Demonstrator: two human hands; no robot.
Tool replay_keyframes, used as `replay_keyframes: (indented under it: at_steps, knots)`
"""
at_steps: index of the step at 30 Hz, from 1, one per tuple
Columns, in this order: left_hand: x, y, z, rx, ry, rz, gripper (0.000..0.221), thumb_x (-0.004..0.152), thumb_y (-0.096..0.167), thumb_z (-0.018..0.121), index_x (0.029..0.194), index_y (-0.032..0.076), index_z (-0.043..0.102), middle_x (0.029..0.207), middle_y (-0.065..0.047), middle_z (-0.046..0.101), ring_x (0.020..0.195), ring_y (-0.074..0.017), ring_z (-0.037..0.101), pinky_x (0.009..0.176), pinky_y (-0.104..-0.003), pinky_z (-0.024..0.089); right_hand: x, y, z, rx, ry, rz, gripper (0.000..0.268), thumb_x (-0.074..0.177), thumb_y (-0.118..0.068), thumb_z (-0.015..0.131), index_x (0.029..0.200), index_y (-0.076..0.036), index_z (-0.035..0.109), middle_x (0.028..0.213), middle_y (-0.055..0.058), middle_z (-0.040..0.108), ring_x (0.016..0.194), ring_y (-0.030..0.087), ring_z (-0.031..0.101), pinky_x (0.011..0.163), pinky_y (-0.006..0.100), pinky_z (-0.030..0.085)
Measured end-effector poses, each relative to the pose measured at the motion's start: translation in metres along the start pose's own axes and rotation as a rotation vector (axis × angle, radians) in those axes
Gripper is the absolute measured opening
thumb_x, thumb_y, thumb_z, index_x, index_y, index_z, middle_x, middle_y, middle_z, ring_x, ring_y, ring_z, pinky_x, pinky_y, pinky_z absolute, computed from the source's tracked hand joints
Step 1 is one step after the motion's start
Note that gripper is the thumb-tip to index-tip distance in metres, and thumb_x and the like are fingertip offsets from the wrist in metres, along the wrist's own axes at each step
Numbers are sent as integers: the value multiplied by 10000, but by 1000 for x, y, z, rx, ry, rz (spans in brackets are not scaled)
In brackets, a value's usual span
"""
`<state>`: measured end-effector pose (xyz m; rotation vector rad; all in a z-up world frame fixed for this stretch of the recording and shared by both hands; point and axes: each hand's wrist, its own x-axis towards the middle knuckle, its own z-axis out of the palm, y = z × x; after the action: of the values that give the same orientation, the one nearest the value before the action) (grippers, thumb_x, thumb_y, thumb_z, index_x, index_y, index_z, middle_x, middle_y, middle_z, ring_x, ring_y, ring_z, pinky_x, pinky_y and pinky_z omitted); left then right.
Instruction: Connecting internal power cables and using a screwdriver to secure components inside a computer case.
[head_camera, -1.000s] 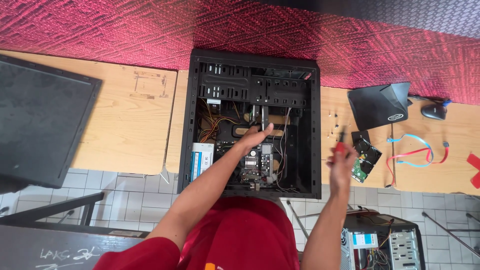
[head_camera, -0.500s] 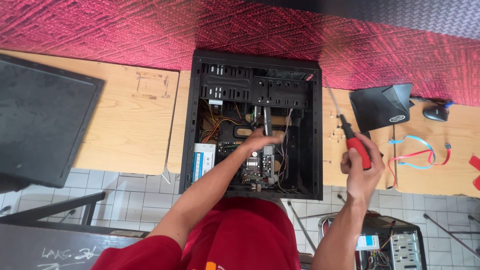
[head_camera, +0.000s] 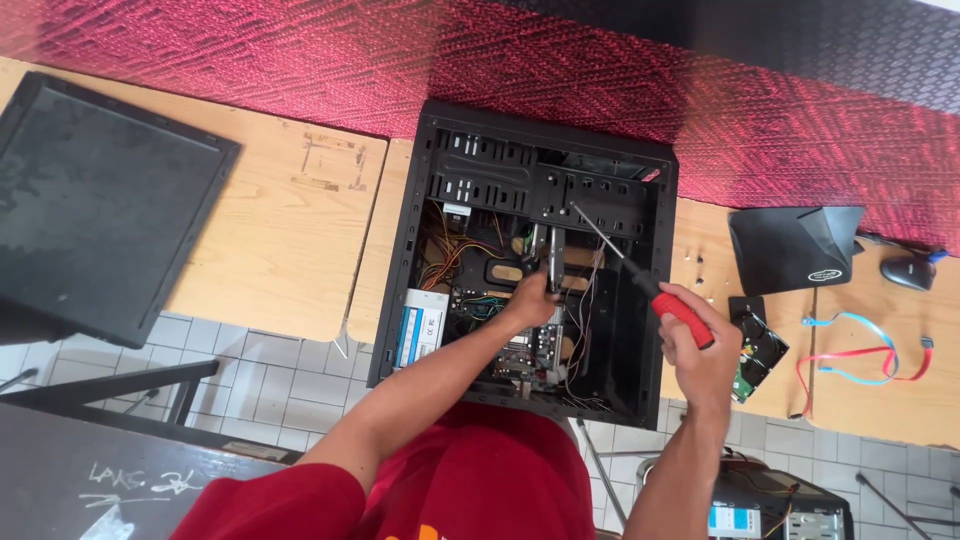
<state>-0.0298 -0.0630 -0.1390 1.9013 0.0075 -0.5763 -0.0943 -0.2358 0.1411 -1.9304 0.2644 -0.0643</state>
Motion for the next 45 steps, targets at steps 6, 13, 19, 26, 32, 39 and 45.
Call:
replay_keyframes:
  at_steps: [6,13,19,26,32,39,45]
  knots:
    - [-2,15,-5,-46,9,9,389,876,52,652,1244,-62,599,1018,-238,715,1092,-435,691,893,-539,576,13,-7,-2,0,-41,36,366,865,-44,588,1202,-44,731,584,104,493,441,131,430,424,239,366]
    - [-4,21,-12,-8,-12,14,442,890,91,678,1291,-62,571,1069,-281,698,1123,-472,668,918,-560,563,14,-12,3,13,-58,45,367,873,-48,576,1209,-36,722,587,100,461,458,115,417,430,233,348]
    - [8,4,-4,-11,-25,15,511,902,108,690,1351,-77,534,1099,-290,686,1140,-488,655,928,-569,552,14,-14,6,2,-56,61,361,880,-50,578,1211,-37,723,597,101,471,461,118,432,439,219,365]
    - [7,9,-8,-4,-21,21,462,898,111,696,1302,-71,564,1075,-303,694,1119,-492,662,910,-564,553,16,-14,3,-16,-66,80,360,883,-62,592,1215,-41,727,604,115,483,474,131,460,457,230,376]
    - [1,16,-13,-52,-17,36,504,891,112,700,1323,-98,547,1073,-311,698,1118,-493,665,900,-564,551,41,-39,-4,-269,-107,37,315,884,-113,665,1180,-86,766,616,188,578,550,226,557,509,326,424]
    - [-42,104,-60,-165,-151,-230,649,929,404,643,1477,109,460,1459,-152,574,1365,-345,541,1105,-441,471,111,-160,14,-959,-321,-48,417,943,-417,709,1150,-84,567,897,169,711,843,370,666,748,509,456]
    - [-39,100,-60,-237,-173,-215,671,984,372,543,1567,112,338,1602,-166,418,1509,-369,350,1229,-494,313,123,-239,67,-1147,-595,-115,414,1134,-443,379,1242,-72,527,907,202,692,957,364,615,795,601,474]
